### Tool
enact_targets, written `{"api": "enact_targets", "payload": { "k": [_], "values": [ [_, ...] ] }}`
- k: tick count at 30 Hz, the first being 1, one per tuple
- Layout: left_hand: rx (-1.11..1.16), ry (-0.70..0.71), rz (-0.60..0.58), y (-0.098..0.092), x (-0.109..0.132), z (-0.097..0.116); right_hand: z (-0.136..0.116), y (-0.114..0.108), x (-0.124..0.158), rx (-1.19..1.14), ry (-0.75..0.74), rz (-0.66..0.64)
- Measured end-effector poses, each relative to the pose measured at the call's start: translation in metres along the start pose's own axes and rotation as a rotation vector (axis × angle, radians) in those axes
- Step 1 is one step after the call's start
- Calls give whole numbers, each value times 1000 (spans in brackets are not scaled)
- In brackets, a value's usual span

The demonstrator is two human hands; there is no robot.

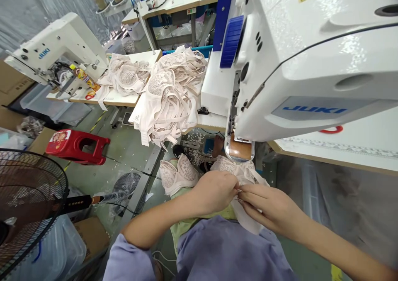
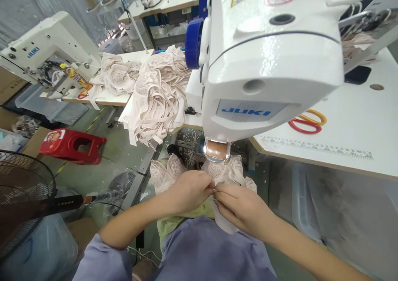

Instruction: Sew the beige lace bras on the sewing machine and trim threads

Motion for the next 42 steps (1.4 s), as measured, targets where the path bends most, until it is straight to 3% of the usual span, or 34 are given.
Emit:
{"api": "enact_targets", "payload": {
  "k": [2,4,7,10,13,16,20,25,28,30,34,42],
  "values": [
    [85,-31,-25,1,-4,-5,4,4,-2,-57,58,-9],
    [250,-86,29,5,-8,-10,10,5,-3,-146,183,19],
    [706,-216,204,18,-12,-17,18,0,-1,-231,358,156],
    [1022,-255,380,30,-12,-18,19,-8,0,-234,401,243],
    [836,-161,506,25,-10,-15,16,-14,-4,-214,387,209],
    [606,-79,556,18,-11,-13,14,-19,-8,-207,372,144],
    [521,-63,605,15,-18,-13,17,-27,-11,-252,377,169],
    [469,-16,578,13,-25,-8,30,-37,-6,-321,401,246],
    [305,-26,608,5,-23,-3,40,-46,-3,-220,444,244],
    [185,54,607,-1,-22,7,45,-55,-3,-117,456,251],
    [55,237,611,-11,-21,25,49,-65,-9,-186,445,147],
    [41,189,560,-14,-27,26,52,-69,-12,-436,510,-40]
  ]
}}
Point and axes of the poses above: each hand's wrist, its own x-axis away from the middle knuckle, its own y-axis out of the palm, z = x × y, the point moved 5 cm from there along -x, towards the middle knuckle, and after that the axes turned 1 degree about -x, right-handed, at the moved point
